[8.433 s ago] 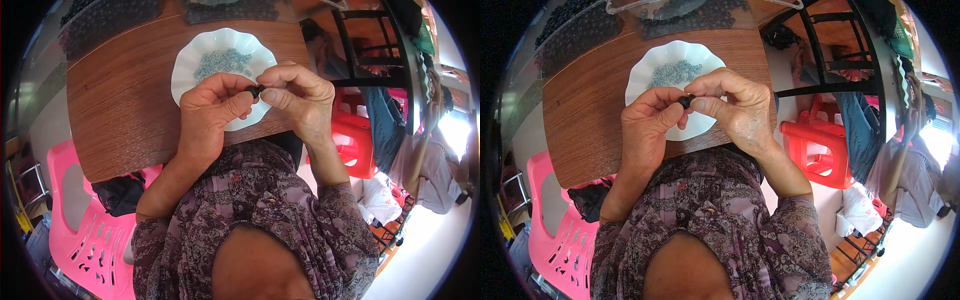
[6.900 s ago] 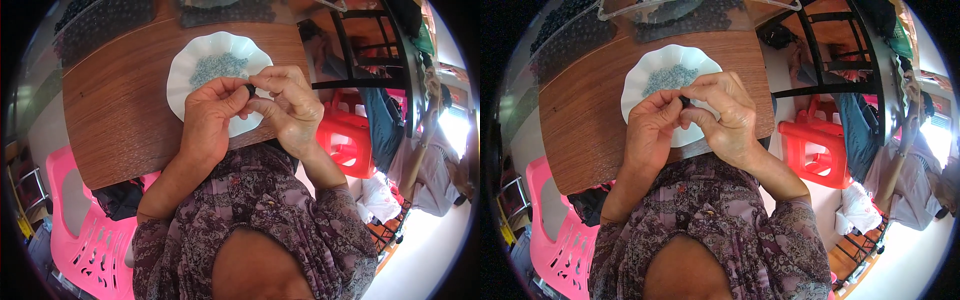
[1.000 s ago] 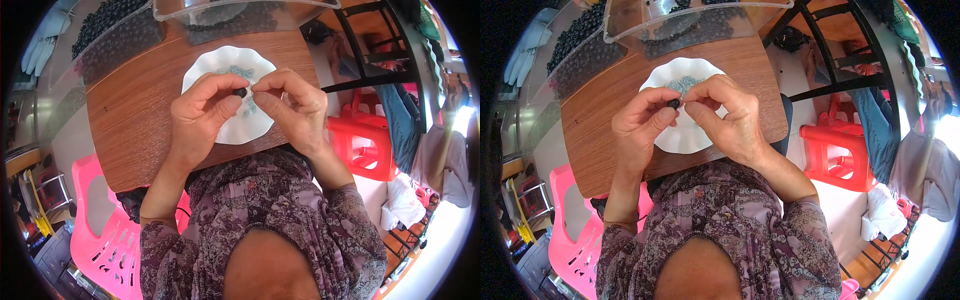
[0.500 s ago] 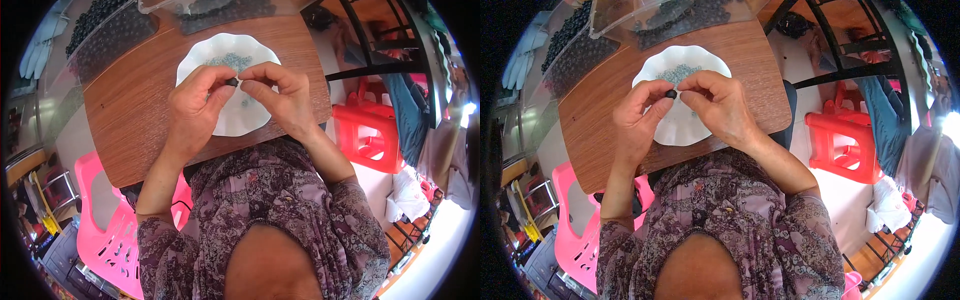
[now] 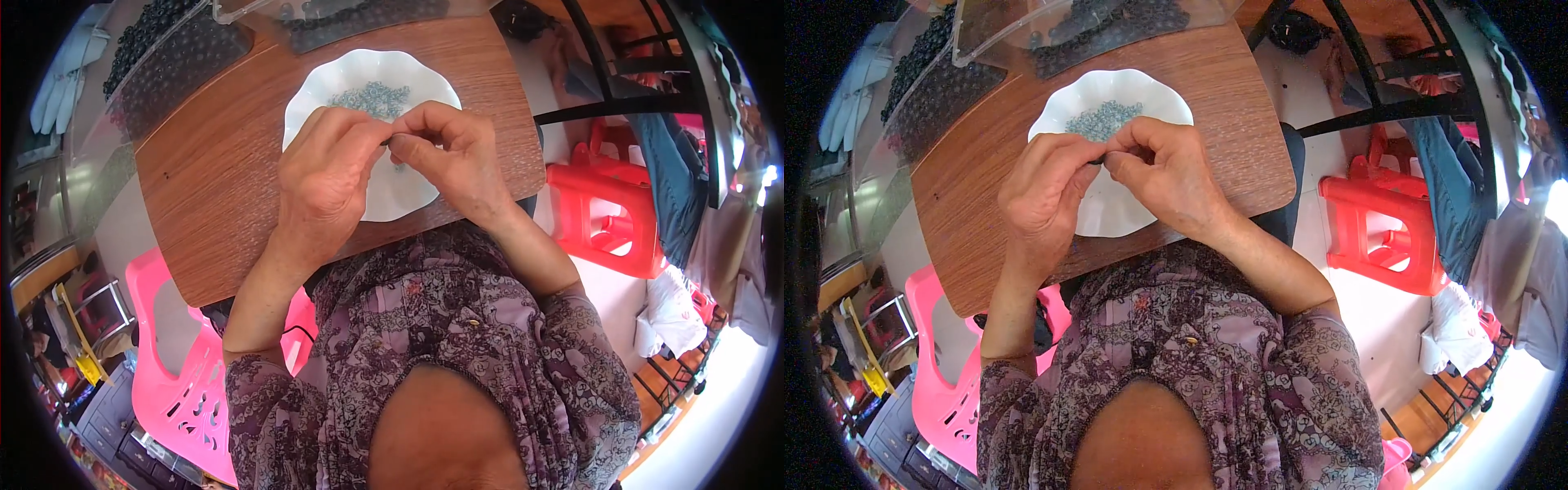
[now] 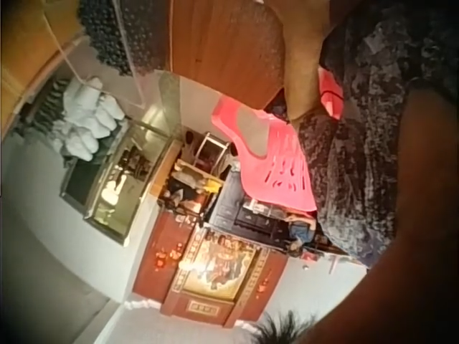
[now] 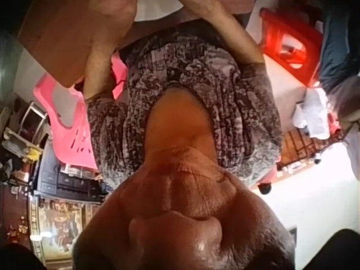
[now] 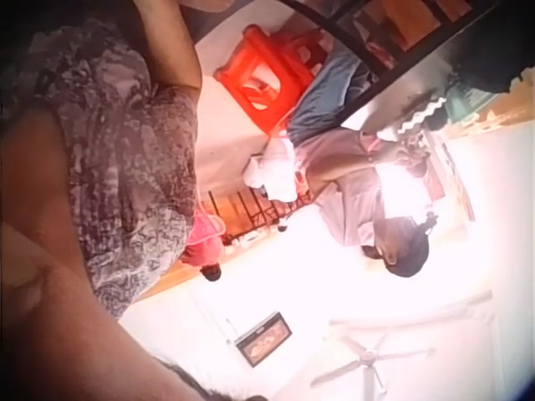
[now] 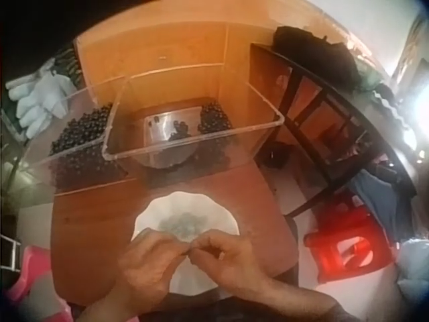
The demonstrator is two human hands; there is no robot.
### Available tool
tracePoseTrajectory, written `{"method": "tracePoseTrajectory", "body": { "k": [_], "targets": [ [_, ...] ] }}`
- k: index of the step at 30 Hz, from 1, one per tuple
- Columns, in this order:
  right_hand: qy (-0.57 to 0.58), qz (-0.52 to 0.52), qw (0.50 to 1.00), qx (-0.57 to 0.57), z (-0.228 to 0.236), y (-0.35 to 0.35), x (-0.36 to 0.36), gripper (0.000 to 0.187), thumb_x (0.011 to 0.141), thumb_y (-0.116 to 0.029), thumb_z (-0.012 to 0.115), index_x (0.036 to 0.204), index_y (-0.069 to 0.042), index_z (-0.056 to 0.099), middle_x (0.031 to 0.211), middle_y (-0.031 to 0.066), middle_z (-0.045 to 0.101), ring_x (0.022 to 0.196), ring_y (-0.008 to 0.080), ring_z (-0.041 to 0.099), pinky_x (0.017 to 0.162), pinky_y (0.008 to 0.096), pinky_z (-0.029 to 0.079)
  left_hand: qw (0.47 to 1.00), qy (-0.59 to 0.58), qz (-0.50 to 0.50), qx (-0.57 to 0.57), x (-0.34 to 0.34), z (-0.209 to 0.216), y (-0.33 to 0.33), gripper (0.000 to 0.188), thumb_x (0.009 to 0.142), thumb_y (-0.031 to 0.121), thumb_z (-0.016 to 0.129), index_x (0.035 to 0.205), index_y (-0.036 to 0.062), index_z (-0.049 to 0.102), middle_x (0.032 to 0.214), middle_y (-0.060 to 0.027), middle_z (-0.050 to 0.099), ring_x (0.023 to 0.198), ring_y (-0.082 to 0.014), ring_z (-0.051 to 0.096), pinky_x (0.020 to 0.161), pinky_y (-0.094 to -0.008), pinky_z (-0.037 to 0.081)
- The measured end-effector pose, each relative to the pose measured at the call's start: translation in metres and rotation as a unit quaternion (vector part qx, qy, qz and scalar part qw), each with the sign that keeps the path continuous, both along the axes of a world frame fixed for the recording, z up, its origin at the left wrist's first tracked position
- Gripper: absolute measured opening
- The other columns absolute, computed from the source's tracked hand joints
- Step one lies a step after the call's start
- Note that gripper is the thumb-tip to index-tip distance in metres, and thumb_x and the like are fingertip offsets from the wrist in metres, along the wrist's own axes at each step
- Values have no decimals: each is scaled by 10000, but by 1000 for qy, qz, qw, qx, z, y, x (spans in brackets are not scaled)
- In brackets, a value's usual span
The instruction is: The recorder is assembling small parts by picking up light-blue decorative beads from a dish and placing them inside black circular components taken from a plastic bin.
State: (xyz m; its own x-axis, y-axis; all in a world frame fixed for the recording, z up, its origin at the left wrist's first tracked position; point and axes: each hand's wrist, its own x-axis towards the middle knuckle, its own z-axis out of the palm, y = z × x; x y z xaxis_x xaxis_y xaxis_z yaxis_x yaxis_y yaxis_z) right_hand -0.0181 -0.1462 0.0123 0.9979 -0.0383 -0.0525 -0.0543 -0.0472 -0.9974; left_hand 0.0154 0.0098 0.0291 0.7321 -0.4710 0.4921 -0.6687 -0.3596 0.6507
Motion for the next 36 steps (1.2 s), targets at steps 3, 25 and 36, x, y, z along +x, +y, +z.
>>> {"method": "tracePoseTrajectory", "body": {
  "k": [3,25,36],
  "targets": [
    [15,-24,999,26,-2,3,0,66,763,-21,613,794,38,612,691,10,593,651,41,502,547,203,416,1000,1,3,4,0,2,-2,231,662,-69,642,871,23,608,817,-90,571,759,-264,561,625,-340,459],
    [33,-12,997,71,1,3,0,123,775,-82,656,807,30,619,702,-7,588,641,39,505,556,195,422,975,198,21,-101,-2,-3,6,195,737,-66,625,918,3,606,840,-69,586,752,-152,573,672,-254,466],
    [-117,-48,989,-79,8,2,1,86,739,-22,674,794,2,612,676,35,584,641,98,550,533,241,431,871,406,64,-269,1,-8,17,150,818,-9,598,966,-28,613,867,-64,600,737,-129,562,676,-247,477]
  ]
}}
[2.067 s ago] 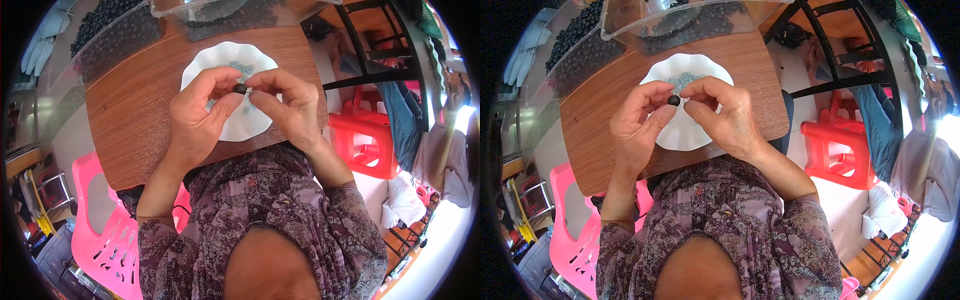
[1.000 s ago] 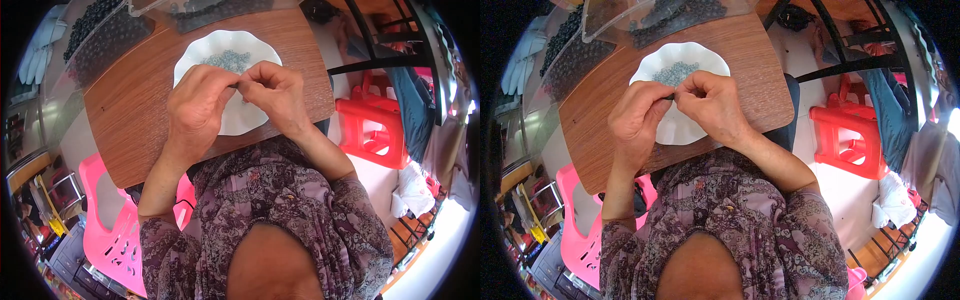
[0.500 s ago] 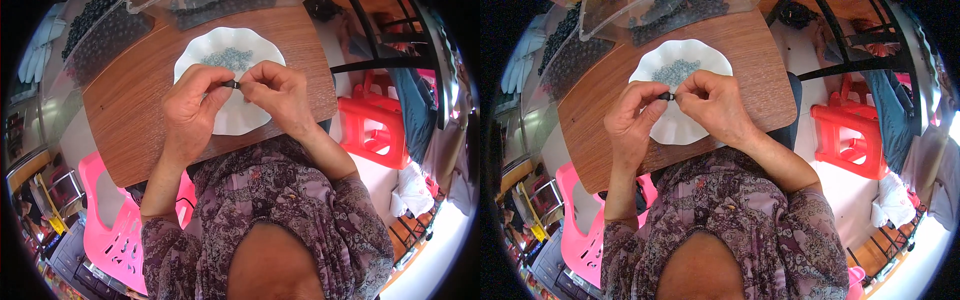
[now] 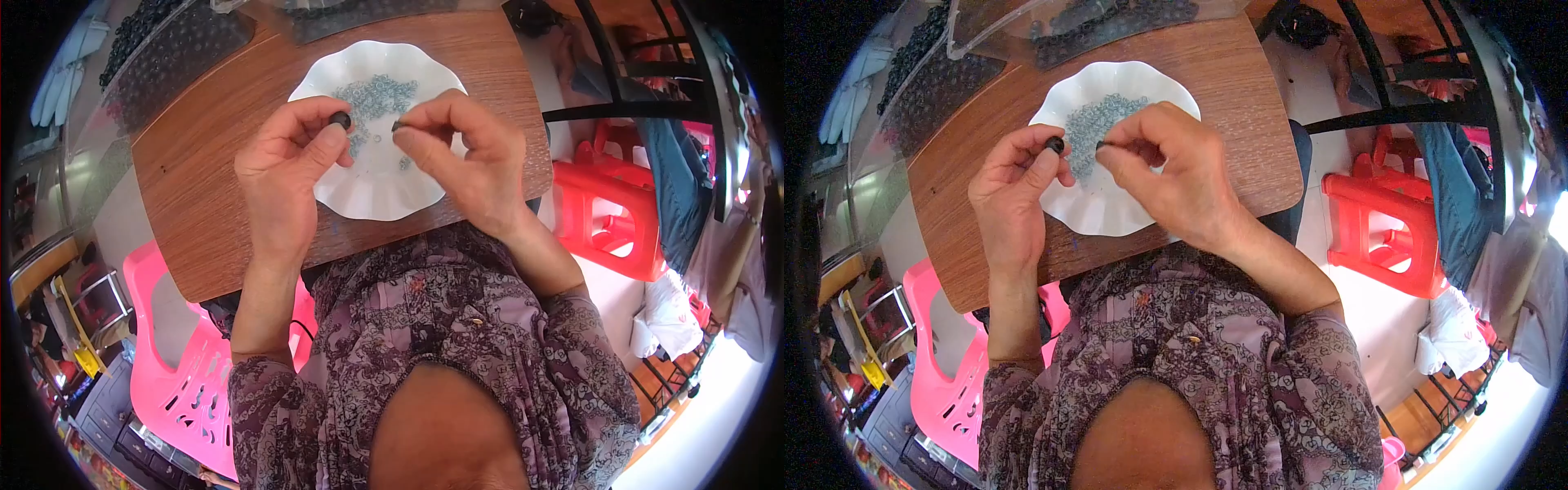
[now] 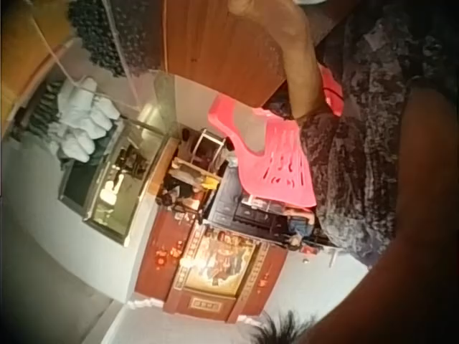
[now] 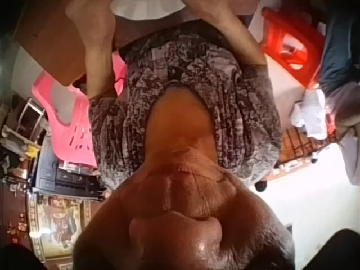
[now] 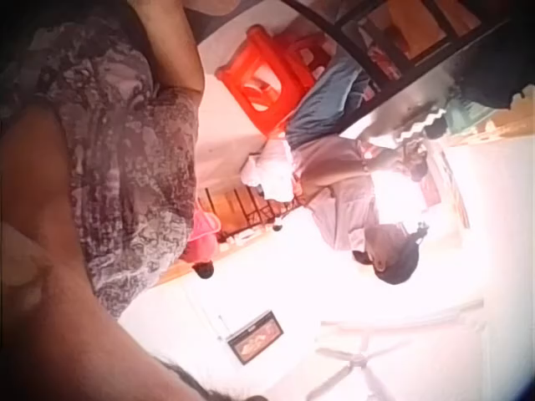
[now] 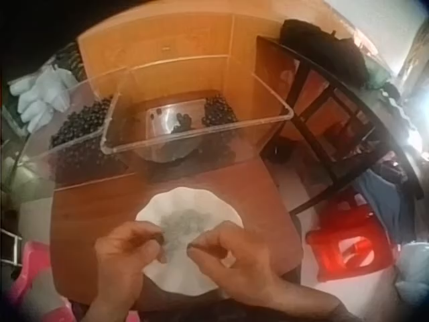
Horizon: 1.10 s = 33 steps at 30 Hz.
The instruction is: The recorder is assembling small parts by picking up light-blue decorative beads from a dish and placing them inside black circular components taken from a plastic bin.
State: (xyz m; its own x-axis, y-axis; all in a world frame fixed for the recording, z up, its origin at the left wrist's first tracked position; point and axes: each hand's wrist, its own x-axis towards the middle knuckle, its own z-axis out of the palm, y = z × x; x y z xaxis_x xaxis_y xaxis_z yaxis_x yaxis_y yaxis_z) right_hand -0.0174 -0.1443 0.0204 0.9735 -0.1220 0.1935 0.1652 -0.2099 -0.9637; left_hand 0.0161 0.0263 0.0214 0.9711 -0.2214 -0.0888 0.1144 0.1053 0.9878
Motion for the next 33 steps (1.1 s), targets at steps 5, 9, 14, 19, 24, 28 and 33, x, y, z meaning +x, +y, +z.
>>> {"method": "tracePoseTrajectory", "body": {
  "k": [5,9,14,19,24,28,33],
  "targets": [
    [-125,70,981,-133,-5,12,-9,179,649,-25,710,731,-11,551,683,105,518,576,258,479,490,349,381,947,210,34,-241,-16,-15,-2,177,888,83,536,1004,-46,570,907,-103,613,765,-146,580,693,-247,471],
    [-228,73,941,-240,-5,24,-11,249,598,23,724,786,9,562,675,89,547,595,251,508,500,324,396,892,303,45,-332,-29,-16,-9,199,910,118,507,1029,-36,545,901,-101,600,803,-163,578,702,-263,473],
    [-210,49,946,-243,-6,12,-7,214,606,33,719,779,6,594,711,105,562,594,254,504,507,324,401,871,300,5,-390,-25,-26,11,201,913,120,504,1035,-36,540,875,-83,585,729,-133,537,627,-247,436],
    [-142,43,936,-319,-27,5,11,176,616,-16,686,754,-52,584,712,92,515,690,283,512,553,381,417,899,242,16,-366,-20,-22,20,201,898,85,524,1056,-37,550,898,-88,588,687,-97,501,581,-238,398],
    [-114,74,880,-454,-36,13,16,218,606,-3,692,801,-67,618,741,70,542,720,258,534,583,364,434,902,229,14,-365,-22,-21,22,207,872,40,551,1060,-47,555,917,-117,602,672,-101,512,580,-236,400],
    [-113,81,881,-452,-29,9,14,243,611,29,682,831,-63,633,755,69,570,724,245,550,597,335,442,904,231,14,-358,-25,-20,18,199,861,25,561,1044,-53,563,915,-144,619,641,-106,512,574,-234,400],
    [-43,47,988,-141,16,10,6,203,653,72,679,831,-20,645,716,74,583,668,188,572,563,286,455,920,224,-3,-323,-27,-15,11,195,845,1,572,1032,-54,571,892,-141,631,632,-103,506,566,-220,393]
  ]
}}
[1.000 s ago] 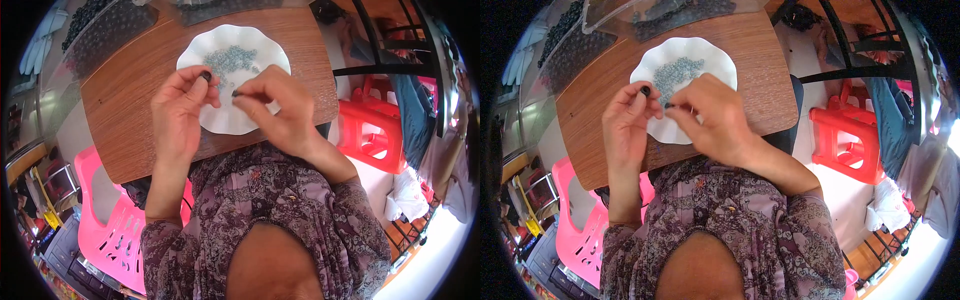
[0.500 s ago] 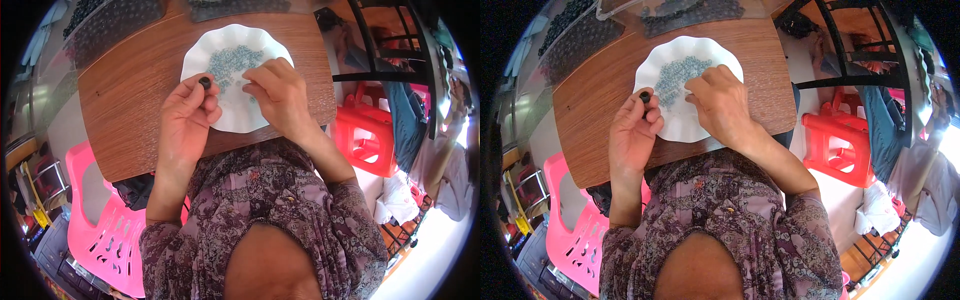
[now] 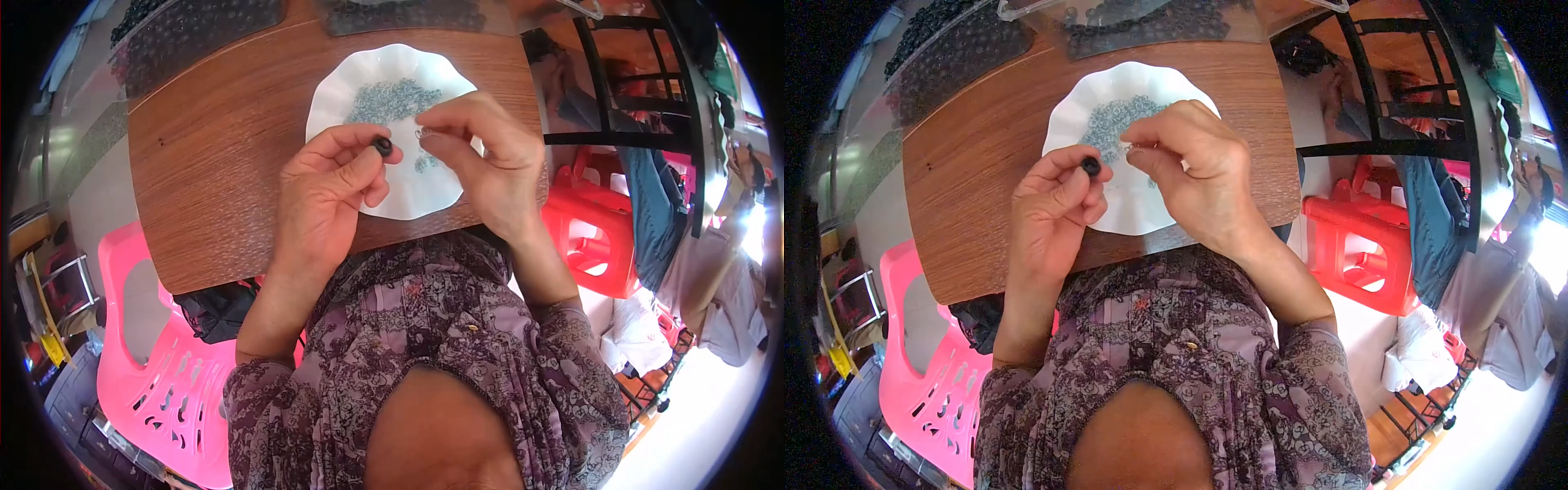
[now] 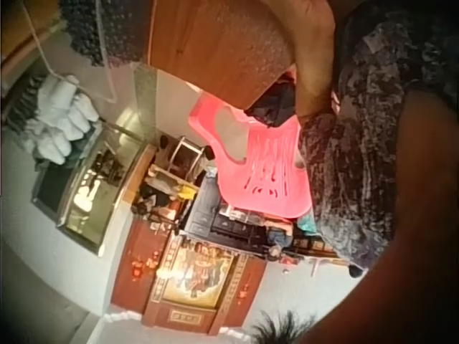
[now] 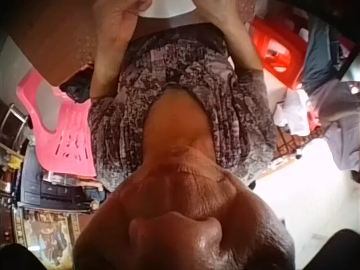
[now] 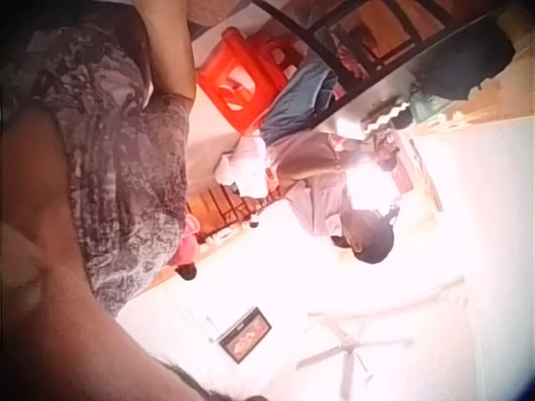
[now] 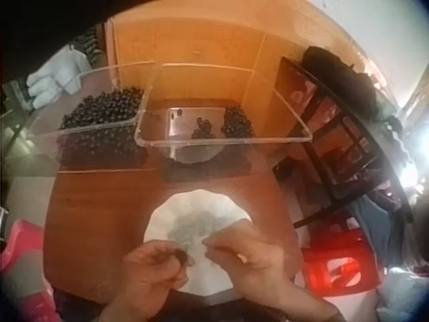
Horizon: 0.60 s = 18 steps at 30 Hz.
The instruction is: The recorder is assembling small parts by picking up light-blue decorative beads from a dish and placing them inside black circular components taken from a plastic bin.
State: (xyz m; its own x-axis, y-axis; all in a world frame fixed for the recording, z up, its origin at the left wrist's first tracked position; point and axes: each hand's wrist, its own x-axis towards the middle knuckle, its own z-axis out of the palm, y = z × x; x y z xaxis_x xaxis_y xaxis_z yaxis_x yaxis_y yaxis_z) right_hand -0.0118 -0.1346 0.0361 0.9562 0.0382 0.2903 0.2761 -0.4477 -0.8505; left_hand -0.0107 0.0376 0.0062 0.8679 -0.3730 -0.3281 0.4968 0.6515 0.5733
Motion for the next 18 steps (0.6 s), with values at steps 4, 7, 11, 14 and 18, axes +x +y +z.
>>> {"method": "tracePoseTrajectory", "body": {
  "k": [4,7,11,14,18],
  "targets": [
    [-49,19,997,58,8,2,-1,185,651,88,684,808,-1,646,753,63,606,684,167,581,566,263,454,999,-24,-2,24,0,3,-9,181,831,-15,586,1008,-55,580,876,-124,632,632,-98,502,557,-206,387],
    [-49,24,995,78,1,0,2,193,634,91,690,799,1,643,762,64,612,687,173,578,579,270,456,999,-50,4,20,2,4,-17,172,827,-17,589,995,-57,580,859,-108,625,630,-97,500,554,-204,388],
    [-77,29,995,65,4,0,5,195,622,86,694,785,-4,640,758,67,607,693,190,573,589,282,455,999,-47,13,17,5,9,-20,160,822,-28,589,978,-61,579,831,-88,612,625,-98,501,547,-205,385],
    [-91,-3,996,-4,10,4,1,206,601,94,692,767,-9,626,745,76,590,698,216,563,585,298,449,1000,-24,15,13,4,8,-22,137,815,-38,590,950,-64,580,792,-65,592,613,-101,503,537,-210,385],
    [-143,3,989,-38,9,5,-1,232,587,109,680,776,-13,623,742,73,584,685,219,551,579,295,446,1000,-15,5,2,0,6,-23,133,816,-31,591,946,-57,583,782,-63,590,607,-108,509,534,-222,392]
  ]
}}
